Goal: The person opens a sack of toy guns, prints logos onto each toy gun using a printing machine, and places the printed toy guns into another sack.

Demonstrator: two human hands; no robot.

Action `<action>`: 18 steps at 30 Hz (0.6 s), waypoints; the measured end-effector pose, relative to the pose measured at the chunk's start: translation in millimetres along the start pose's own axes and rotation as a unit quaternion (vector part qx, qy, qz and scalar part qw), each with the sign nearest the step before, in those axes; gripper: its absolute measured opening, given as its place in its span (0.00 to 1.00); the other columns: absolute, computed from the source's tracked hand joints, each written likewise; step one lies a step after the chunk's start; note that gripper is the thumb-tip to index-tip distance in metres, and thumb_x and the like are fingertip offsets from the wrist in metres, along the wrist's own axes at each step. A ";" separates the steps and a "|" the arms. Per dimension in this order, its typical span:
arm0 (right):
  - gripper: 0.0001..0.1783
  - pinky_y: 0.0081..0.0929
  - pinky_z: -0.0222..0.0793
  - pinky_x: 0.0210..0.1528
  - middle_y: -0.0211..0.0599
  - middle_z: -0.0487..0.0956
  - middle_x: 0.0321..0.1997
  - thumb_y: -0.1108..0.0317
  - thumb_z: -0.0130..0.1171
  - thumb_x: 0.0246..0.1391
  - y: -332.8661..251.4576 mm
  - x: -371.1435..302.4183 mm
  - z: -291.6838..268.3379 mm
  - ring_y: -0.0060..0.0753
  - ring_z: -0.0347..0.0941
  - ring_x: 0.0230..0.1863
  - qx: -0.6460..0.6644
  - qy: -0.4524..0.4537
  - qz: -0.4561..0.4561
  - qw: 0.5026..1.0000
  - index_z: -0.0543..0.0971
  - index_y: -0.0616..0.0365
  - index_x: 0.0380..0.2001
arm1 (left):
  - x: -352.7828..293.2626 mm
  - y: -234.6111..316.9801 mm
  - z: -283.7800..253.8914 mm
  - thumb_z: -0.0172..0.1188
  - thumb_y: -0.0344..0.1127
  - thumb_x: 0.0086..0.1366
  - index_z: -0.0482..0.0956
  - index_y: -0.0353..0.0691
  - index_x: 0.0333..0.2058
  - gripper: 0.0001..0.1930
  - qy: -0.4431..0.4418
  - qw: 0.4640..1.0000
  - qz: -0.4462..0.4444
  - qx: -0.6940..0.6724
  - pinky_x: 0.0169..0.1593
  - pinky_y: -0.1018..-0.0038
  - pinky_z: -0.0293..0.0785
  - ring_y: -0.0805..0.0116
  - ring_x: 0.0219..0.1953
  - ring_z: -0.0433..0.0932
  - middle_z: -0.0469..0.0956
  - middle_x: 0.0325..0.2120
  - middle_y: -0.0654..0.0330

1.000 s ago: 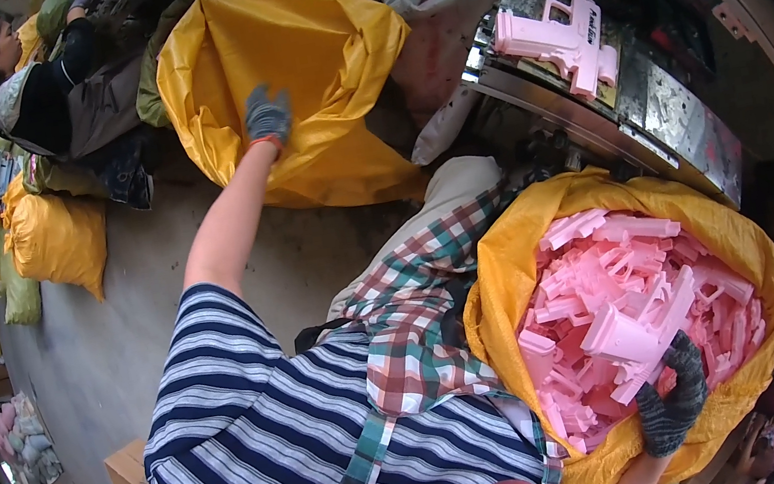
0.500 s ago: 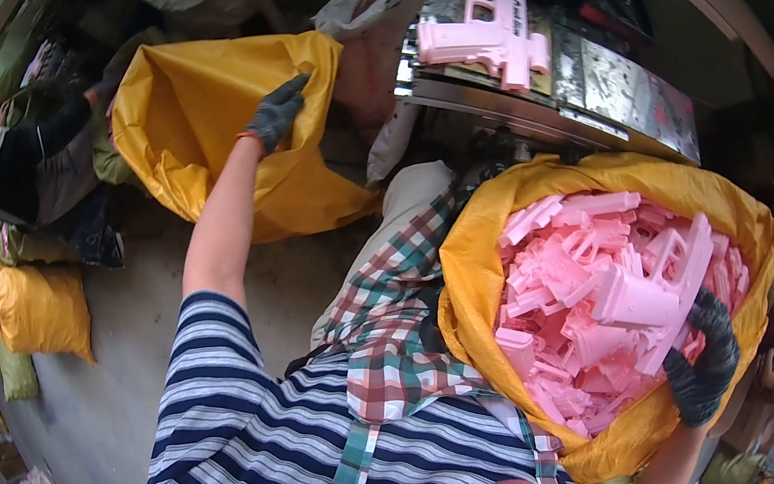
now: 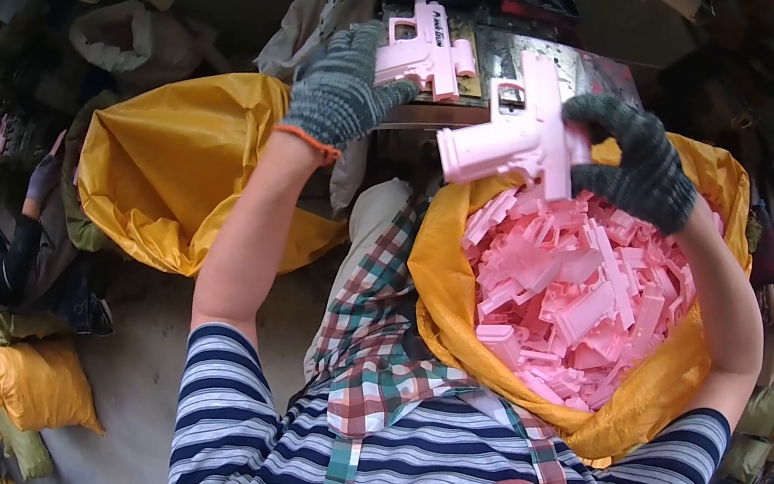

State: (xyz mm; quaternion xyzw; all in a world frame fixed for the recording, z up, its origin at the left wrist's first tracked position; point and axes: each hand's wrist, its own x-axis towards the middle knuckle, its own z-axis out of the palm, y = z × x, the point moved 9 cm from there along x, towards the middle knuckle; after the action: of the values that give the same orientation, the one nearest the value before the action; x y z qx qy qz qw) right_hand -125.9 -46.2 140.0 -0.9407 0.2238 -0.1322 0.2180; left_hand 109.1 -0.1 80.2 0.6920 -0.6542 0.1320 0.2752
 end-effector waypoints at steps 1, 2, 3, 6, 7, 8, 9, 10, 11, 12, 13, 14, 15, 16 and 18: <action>0.29 0.29 0.69 0.49 0.40 0.76 0.43 0.67 0.71 0.35 0.1 7.2 3.4 0.36 0.73 0.45 0.004 0.001 0.004 1.000 0.74 0.56 0.45 | 5.2 -0.2 9.9 0.60 0.52 0.52 0.68 0.40 0.51 0.31 -0.079 0.997 -0.001 0.017 0.53 0.62 0.63 0.52 0.49 0.68 0.68 0.48 0.49; 0.29 0.29 0.69 0.49 0.40 0.76 0.43 0.67 0.71 0.35 0.9 12.9 6.0 0.36 0.73 0.45 0.003 0.002 0.006 1.000 0.74 0.56 0.45 | 8.1 2.5 5.7 0.60 0.52 0.52 0.68 0.40 0.51 0.31 -0.078 0.997 0.001 0.016 0.53 0.62 0.63 0.52 0.49 0.68 0.68 0.48 0.49; 0.30 0.30 0.71 0.47 0.42 0.76 0.42 0.69 0.71 0.35 -2.1 18.2 5.8 0.36 0.74 0.44 -0.006 0.019 -0.015 1.000 0.74 0.56 0.46 | 9.6 6.9 3.4 0.61 0.53 0.51 0.68 0.41 0.51 0.32 -0.086 0.995 0.017 0.055 0.51 0.60 0.63 0.54 0.47 0.69 0.69 0.46 0.50; 0.29 0.29 0.74 0.46 0.42 0.77 0.43 0.69 0.71 0.35 -1.0 31.0 9.4 0.36 0.75 0.44 0.015 0.051 -0.037 0.998 0.74 0.56 0.46 | -11.0 16.1 -5.6 0.61 0.54 0.49 0.69 0.41 0.50 0.33 0.034 0.988 0.103 0.114 0.46 0.61 0.65 0.58 0.40 0.70 0.71 0.39 0.53; 0.29 0.29 0.74 0.45 0.41 0.76 0.44 0.69 0.71 0.35 -2.5 35.6 10.3 0.35 0.75 0.44 0.005 0.064 -0.055 0.996 0.74 0.56 0.46 | -27.2 14.7 -12.7 0.61 0.53 0.50 0.69 0.40 0.49 0.32 0.052 0.988 0.086 0.116 0.45 0.62 0.65 0.58 0.40 0.70 0.71 0.38 0.53; 0.29 0.28 0.75 0.45 0.40 0.76 0.44 0.69 0.71 0.35 -2.7 41.3 11.6 0.35 0.75 0.44 -0.006 0.076 -0.076 0.994 0.75 0.56 0.45 | -44.3 11.0 -20.6 0.61 0.52 0.50 0.69 0.39 0.49 0.31 0.071 0.988 0.067 0.120 0.45 0.64 0.65 0.58 0.40 0.70 0.71 0.37 0.53; 0.27 0.29 0.73 0.47 0.40 0.76 0.46 0.69 0.69 0.36 9.2 47.0 20.4 0.37 0.74 0.46 0.068 0.073 -0.064 0.993 0.75 0.55 0.45 | -66.0 1.0 -29.2 0.62 0.50 0.51 0.70 0.38 0.48 0.29 0.125 0.983 0.050 0.124 0.44 0.63 0.65 0.57 0.39 0.70 0.72 0.36 0.52; 0.27 0.29 0.73 0.47 0.40 0.76 0.46 0.69 0.69 0.36 15.9 52.2 26.2 0.37 0.74 0.46 0.068 0.077 -0.062 0.993 0.75 0.55 0.45 | -89.9 -11.8 -38.3 0.62 0.48 0.51 0.70 0.37 0.47 0.28 0.178 0.975 0.035 0.126 0.42 0.63 0.66 0.56 0.37 0.71 0.72 0.34 0.52; 0.26 0.29 0.71 0.49 0.41 0.75 0.47 0.69 0.68 0.38 16.3 59.9 32.1 0.38 0.73 0.47 0.028 0.086 -0.085 0.992 0.75 0.54 0.46 | -110.5 -36.8 -42.5 0.63 0.45 0.51 0.70 0.37 0.47 0.27 0.177 0.977 -0.022 0.117 0.42 0.62 0.67 0.53 0.37 0.72 0.73 0.34 0.50; 0.25 0.30 0.69 0.52 0.41 0.75 0.47 0.69 0.66 0.40 14.8 67.1 37.5 0.40 0.72 0.48 -0.013 0.095 -0.105 0.990 0.75 0.54 0.46 | -129.6 -63.8 -47.3 0.64 0.42 0.51 0.70 0.36 0.47 0.27 0.175 0.976 -0.078 0.107 0.41 0.61 0.68 0.51 0.36 0.72 0.74 0.33 0.49; 0.23 0.30 0.65 0.55 0.42 0.75 0.49 0.69 0.64 0.43 13.1 78.0 46.8 0.42 0.71 0.50 -0.025 0.089 -0.105 0.990 0.75 0.53 0.47 | -149.6 -86.9 -56.2 0.63 0.42 0.52 0.70 0.35 0.48 0.27 0.168 0.966 -0.129 0.149 0.40 0.60 0.68 0.50 0.35 0.73 0.74 0.32 0.48; 0.24 0.32 0.64 0.55 0.43 0.73 0.52 0.67 0.62 0.46 16.9 82.6 54.3 0.43 0.69 0.52 -0.050 0.090 -0.118 0.988 0.73 0.51 0.49 | -164.0 -108.3 -63.9 0.62 0.42 0.52 0.69 0.34 0.49 0.27 0.160 0.954 -0.174 0.186 0.39 0.59 0.69 0.49 0.34 0.73 0.74 0.32 0.47; 0.26 0.32 0.62 0.57 0.43 0.71 0.53 0.69 0.61 0.45 24.3 90.4 63.5 0.44 0.67 0.54 -0.078 0.083 -0.117 0.987 0.72 0.52 0.51 | -178.0 -139.4 -64.5 0.62 0.43 0.52 0.67 0.33 0.50 0.29 0.111 0.938 -0.258 0.202 0.42 0.58 0.68 0.48 0.37 0.73 0.74 0.34 0.46; 0.27 0.32 0.60 0.59 0.44 0.70 0.55 0.71 0.61 0.45 28.8 98.8 70.5 0.44 0.65 0.56 -0.107 0.076 -0.117 0.984 0.70 0.53 0.52 | -195.9 -169.9 -62.5 0.62 0.44 0.52 0.65 0.32 0.52 0.32 0.061 0.913 -0.340 0.216 0.44 0.58 0.67 0.47 0.40 0.73 0.73 0.37 0.44; 0.27 0.32 0.60 0.59 0.44 0.69 0.55 0.69 0.60 0.46 23.0 108.4 73.6 0.45 0.65 0.56 -0.161 0.072 -0.143 0.974 0.70 0.53 0.53 | -231.7 -208.5 -56.0 0.63 0.46 0.51 0.63 0.34 0.54 0.35 0.009 0.888 -0.373 0.269 0.49 0.57 0.64 0.47 0.44 0.70 0.71 0.42 0.43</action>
State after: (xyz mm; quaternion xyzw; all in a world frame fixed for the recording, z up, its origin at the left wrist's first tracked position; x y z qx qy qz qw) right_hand -15.0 -90.7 81.6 -0.9737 0.1202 -0.1920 0.0258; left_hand 297.6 222.3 -43.3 0.9312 -0.2851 0.1967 0.1134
